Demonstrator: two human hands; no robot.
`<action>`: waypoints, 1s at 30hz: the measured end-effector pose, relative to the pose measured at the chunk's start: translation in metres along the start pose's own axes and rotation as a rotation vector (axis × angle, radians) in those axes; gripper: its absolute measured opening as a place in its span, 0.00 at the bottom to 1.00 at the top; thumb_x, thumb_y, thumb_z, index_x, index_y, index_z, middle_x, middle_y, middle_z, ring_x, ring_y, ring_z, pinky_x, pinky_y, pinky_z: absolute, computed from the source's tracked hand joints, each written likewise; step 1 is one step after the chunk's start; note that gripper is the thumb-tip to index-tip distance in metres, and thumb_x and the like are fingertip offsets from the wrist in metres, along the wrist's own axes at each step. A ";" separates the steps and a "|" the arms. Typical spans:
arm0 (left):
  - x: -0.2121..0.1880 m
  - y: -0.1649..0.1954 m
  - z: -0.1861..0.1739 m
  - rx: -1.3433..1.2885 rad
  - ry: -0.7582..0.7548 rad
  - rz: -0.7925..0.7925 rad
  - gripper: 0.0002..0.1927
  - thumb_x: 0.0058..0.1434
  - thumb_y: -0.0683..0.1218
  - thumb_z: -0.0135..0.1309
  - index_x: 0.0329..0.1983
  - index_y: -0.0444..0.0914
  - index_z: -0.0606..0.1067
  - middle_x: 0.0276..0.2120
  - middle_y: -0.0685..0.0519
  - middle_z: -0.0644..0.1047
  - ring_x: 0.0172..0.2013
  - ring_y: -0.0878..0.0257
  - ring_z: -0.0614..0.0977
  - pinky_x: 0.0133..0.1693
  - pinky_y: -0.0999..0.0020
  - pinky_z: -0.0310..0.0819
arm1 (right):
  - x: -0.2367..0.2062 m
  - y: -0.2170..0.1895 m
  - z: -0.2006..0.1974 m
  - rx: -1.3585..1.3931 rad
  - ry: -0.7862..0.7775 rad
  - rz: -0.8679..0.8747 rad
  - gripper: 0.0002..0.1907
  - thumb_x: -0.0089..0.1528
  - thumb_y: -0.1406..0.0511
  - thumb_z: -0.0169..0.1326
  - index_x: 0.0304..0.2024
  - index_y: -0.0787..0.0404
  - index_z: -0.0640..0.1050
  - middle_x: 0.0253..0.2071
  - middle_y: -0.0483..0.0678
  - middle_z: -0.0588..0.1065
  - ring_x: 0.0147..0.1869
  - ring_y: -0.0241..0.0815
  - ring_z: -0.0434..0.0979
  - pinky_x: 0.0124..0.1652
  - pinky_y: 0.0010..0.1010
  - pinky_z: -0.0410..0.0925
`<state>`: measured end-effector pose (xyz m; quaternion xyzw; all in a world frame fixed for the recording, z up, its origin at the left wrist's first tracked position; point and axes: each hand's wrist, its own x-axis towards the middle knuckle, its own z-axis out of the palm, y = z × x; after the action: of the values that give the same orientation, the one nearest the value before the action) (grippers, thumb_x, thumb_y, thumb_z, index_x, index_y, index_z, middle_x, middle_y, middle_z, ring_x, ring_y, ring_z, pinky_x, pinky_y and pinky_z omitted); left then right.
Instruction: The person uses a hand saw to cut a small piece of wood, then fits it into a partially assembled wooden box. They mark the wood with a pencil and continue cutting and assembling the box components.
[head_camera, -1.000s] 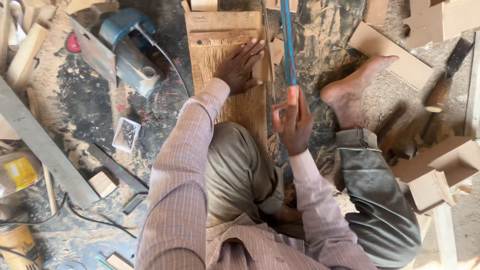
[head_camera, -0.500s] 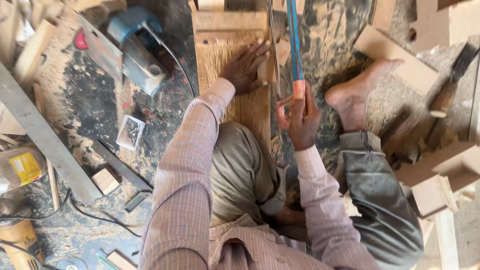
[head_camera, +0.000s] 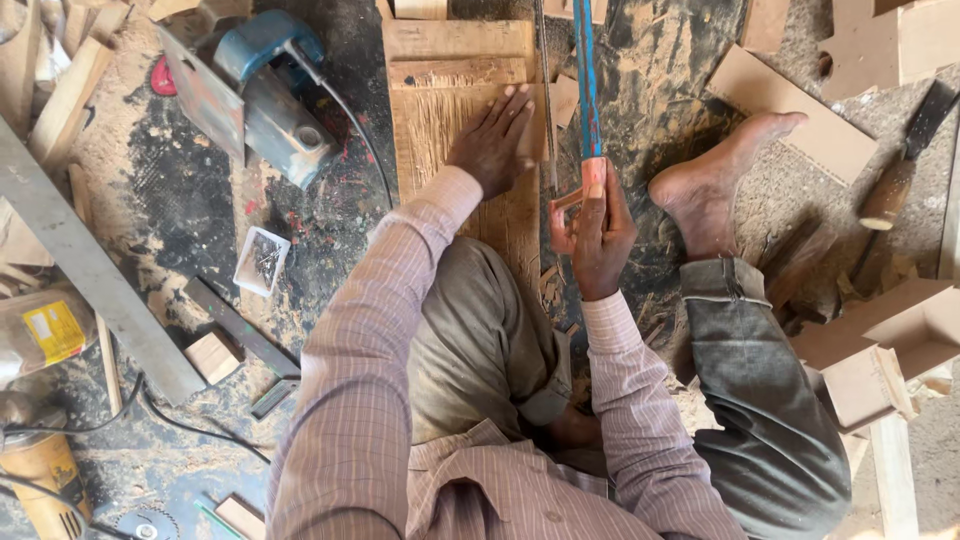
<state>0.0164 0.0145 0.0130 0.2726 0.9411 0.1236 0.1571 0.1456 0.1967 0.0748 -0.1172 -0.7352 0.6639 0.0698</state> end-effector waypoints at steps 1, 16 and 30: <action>0.003 0.002 -0.003 0.007 -0.031 -0.019 0.45 0.68 0.61 0.52 0.78 0.35 0.48 0.78 0.46 0.42 0.77 0.53 0.43 0.74 0.57 0.36 | 0.000 -0.004 0.000 -0.008 -0.009 -0.031 0.28 0.77 0.57 0.44 0.75 0.66 0.64 0.32 0.40 0.71 0.28 0.24 0.62 0.28 0.20 0.59; 0.015 0.007 0.014 -0.019 -0.036 -0.127 0.49 0.65 0.53 0.59 0.80 0.41 0.43 0.79 0.52 0.40 0.77 0.56 0.43 0.75 0.60 0.40 | -0.012 -0.026 -0.005 -0.180 -0.036 -0.089 0.27 0.76 0.57 0.39 0.73 0.65 0.65 0.33 0.46 0.81 0.23 0.25 0.71 0.21 0.20 0.62; 0.009 0.005 0.027 -0.095 -0.050 -0.141 0.48 0.64 0.55 0.60 0.79 0.42 0.46 0.79 0.55 0.41 0.77 0.59 0.43 0.75 0.61 0.40 | -0.069 -0.035 -0.016 -0.117 0.006 -0.003 0.25 0.75 0.60 0.39 0.71 0.66 0.64 0.40 0.50 0.83 0.23 0.26 0.75 0.20 0.19 0.66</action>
<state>0.0217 0.0279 -0.0126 0.2007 0.9469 0.1496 0.2016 0.2140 0.1909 0.1146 -0.1218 -0.7728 0.6193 0.0660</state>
